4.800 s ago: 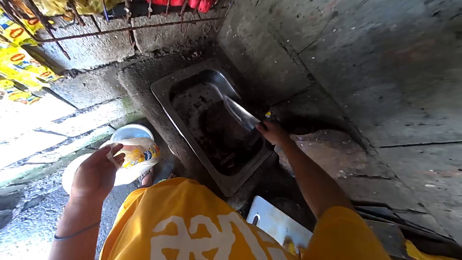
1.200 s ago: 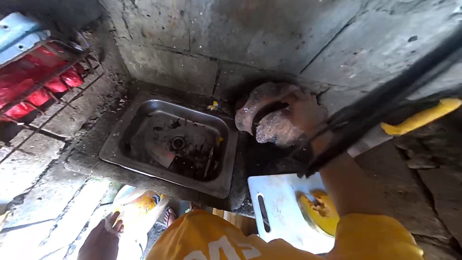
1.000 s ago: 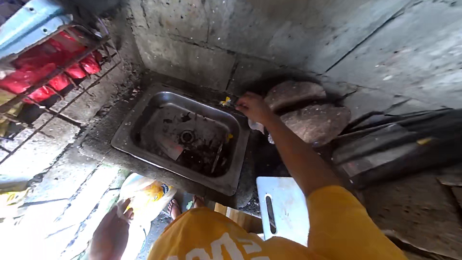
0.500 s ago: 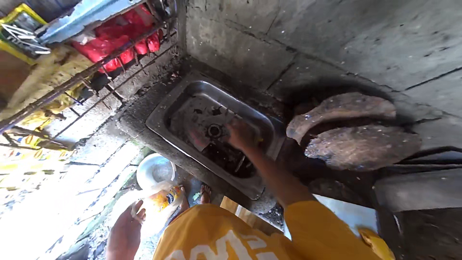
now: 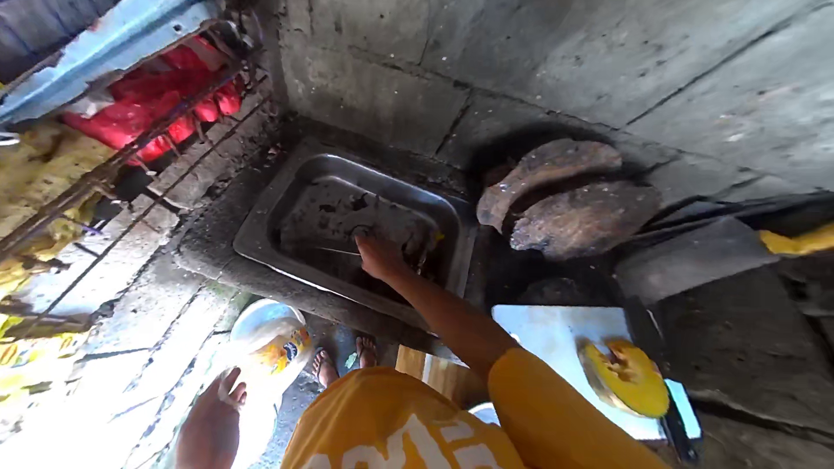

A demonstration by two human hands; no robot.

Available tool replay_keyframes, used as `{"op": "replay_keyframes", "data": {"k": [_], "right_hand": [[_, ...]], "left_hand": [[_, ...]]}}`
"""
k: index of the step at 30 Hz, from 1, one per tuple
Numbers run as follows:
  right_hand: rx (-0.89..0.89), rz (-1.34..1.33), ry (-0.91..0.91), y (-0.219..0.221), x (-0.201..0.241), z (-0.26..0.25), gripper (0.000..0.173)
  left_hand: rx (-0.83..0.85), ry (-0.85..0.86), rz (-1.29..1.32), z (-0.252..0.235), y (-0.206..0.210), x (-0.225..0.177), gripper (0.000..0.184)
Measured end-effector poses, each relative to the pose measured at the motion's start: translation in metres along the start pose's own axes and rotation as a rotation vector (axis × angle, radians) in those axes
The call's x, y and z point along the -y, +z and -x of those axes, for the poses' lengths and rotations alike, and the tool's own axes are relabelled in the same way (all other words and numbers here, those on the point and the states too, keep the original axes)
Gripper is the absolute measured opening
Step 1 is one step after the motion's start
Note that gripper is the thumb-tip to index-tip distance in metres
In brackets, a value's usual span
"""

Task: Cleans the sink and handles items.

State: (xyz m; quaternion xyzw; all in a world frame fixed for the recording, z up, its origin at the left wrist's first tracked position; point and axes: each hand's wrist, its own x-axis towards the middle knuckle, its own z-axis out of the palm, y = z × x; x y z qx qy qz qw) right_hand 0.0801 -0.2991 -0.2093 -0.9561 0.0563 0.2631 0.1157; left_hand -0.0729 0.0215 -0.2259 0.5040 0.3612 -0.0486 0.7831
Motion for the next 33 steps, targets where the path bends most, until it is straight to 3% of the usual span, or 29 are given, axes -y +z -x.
{"op": "replay_keyframes", "data": {"k": [5,9,15,21,23,26,30,33], "right_hand": [[-0.216,-0.415,0.162,-0.026,-0.063,0.056,0.052],[-0.332,-0.524,0.466,-0.024,-0.132,0.128,0.049],[-0.425,-0.602,0.816,0.037,-0.174,0.211,0.048],[-0.487,-0.502,1.135,0.079,-0.198,0.213,0.056],[-0.566,-0.453,1.114,0.084,-0.2,0.211,0.053],[-0.587,-0.457,0.846,0.057,-0.172,0.193,0.049],[-0.209,-0.555,0.512,0.03,-0.109,0.108,0.038],[0.118,-0.441,0.555,0.041,-0.078,0.052,0.068]], "left_hand": [[0.12,0.001,-0.029,-0.011,0.006,-0.001,0.041],[0.222,-0.006,0.002,-0.026,0.01,0.001,0.044],[0.311,-0.094,-0.03,-0.039,0.025,0.009,0.047],[0.338,-0.165,-0.133,-0.045,0.046,0.009,0.041],[0.327,-0.166,-0.142,-0.046,0.049,0.006,0.038],[0.307,-0.161,-0.137,-0.048,0.052,0.005,0.038],[0.293,-0.161,-0.144,-0.047,0.053,0.007,0.034],[0.277,-0.131,-0.121,-0.04,0.044,0.003,0.036]]}}
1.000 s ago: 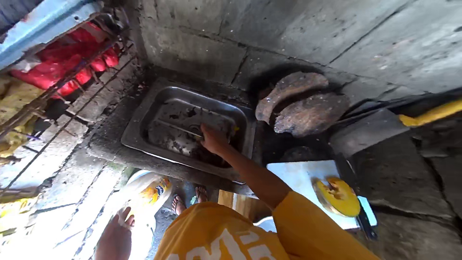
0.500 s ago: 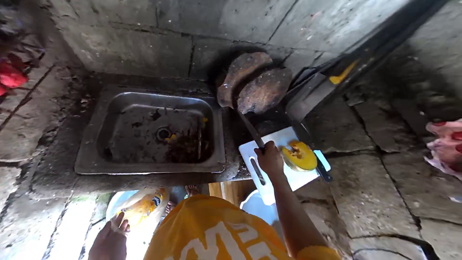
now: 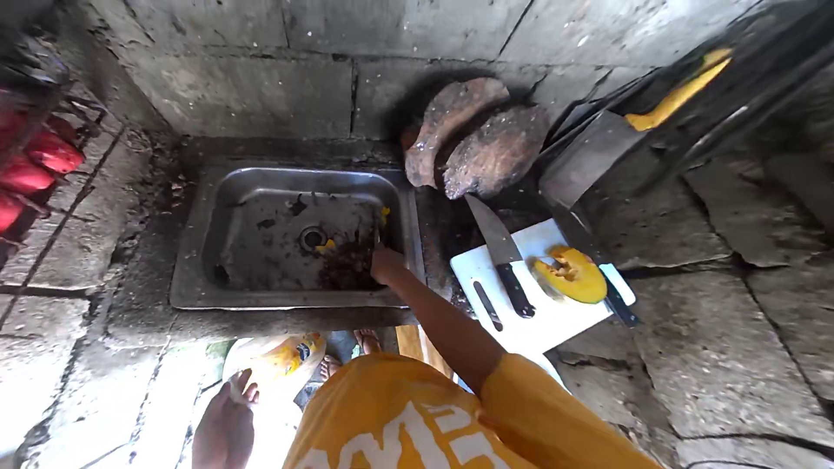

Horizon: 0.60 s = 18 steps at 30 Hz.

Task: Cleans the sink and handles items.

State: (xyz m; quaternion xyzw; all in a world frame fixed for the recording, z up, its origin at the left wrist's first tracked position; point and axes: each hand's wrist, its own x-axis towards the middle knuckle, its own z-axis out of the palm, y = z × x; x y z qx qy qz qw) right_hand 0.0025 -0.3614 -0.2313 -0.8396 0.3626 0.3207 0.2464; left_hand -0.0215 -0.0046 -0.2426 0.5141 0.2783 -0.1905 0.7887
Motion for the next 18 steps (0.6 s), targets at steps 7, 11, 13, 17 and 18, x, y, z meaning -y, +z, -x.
{"op": "replay_keyframes", "data": {"k": [7,11,13,17,18], "right_hand": [[-0.062,0.066,0.075,-0.008,0.013,0.008,0.083],[-0.18,0.181,-0.062,-0.083,0.011,0.039,0.048],[-0.239,0.243,-0.145,-0.126,0.012,0.038,0.046],[-0.274,0.25,-0.278,-0.187,0.016,0.028,0.044],[-0.309,0.267,-0.25,-0.194,0.015,0.026,0.044]], "left_hand": [[-0.076,0.106,0.108,0.019,-0.033,-0.002,0.041],[-0.086,0.11,0.148,0.019,-0.041,-0.006,0.041],[-0.082,0.098,0.138,0.016,-0.041,-0.006,0.038],[-0.063,0.065,0.106,0.006,-0.038,-0.006,0.037],[-0.069,0.055,0.106,0.006,-0.038,-0.007,0.037]]}}
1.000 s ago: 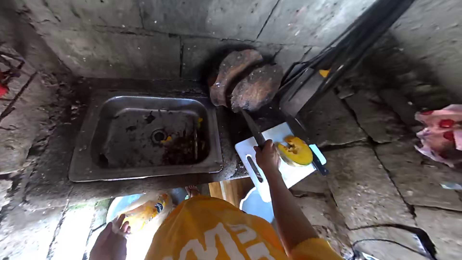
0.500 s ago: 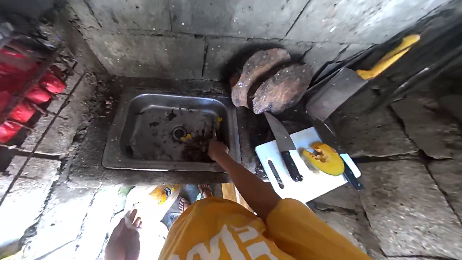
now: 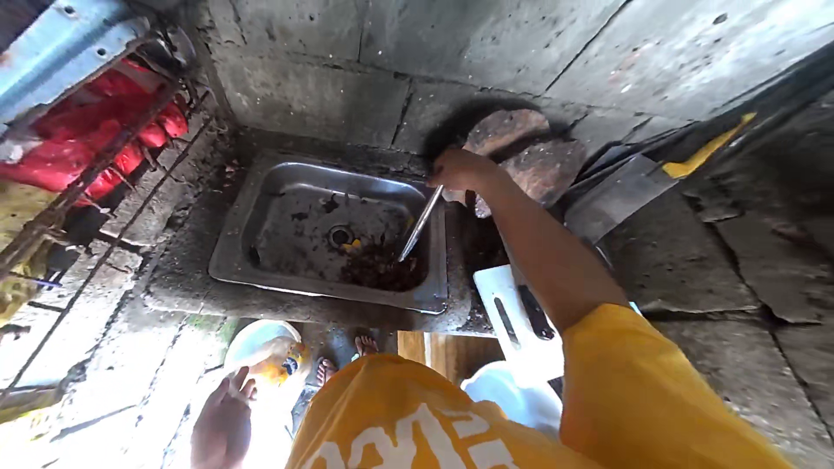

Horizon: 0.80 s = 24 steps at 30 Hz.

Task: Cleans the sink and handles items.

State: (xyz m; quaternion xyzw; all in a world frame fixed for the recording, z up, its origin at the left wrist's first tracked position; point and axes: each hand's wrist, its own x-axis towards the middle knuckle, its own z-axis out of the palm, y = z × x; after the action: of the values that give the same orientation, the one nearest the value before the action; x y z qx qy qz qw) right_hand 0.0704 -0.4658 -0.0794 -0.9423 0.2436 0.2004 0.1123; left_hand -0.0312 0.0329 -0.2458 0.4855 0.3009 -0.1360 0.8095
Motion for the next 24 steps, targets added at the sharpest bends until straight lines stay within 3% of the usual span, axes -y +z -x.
{"op": "replay_keyframes", "data": {"k": [3,6,9,14,18,21,24], "right_hand": [[-0.056,0.054,0.065,0.0,-0.017,-0.008,0.048],[-0.175,-0.25,0.049,0.001,-0.059,0.017,0.039],[-0.361,-0.435,0.139,0.018,-0.102,0.078,0.039],[-0.569,-0.484,0.435,0.107,-0.143,0.17,0.044],[-0.592,-0.309,0.636,0.18,-0.144,0.168,0.047],[-0.716,-0.326,0.412,0.17,-0.103,0.137,0.066],[-0.65,-0.431,-0.043,0.124,0.0,0.086,0.065]], "left_hand": [[-0.012,0.001,-0.002,0.001,-0.007,-0.002,0.039],[-0.024,-0.007,-0.004,0.003,-0.015,-0.003,0.037],[-0.055,-0.028,0.05,0.004,-0.027,-0.008,0.037],[-0.047,-0.097,0.125,0.007,-0.032,-0.008,0.04],[-0.026,-0.143,0.098,0.004,-0.019,-0.013,0.036],[-0.027,-0.134,0.095,0.002,-0.007,-0.022,0.034],[-0.045,-0.127,0.091,-0.001,0.004,-0.028,0.031]]}}
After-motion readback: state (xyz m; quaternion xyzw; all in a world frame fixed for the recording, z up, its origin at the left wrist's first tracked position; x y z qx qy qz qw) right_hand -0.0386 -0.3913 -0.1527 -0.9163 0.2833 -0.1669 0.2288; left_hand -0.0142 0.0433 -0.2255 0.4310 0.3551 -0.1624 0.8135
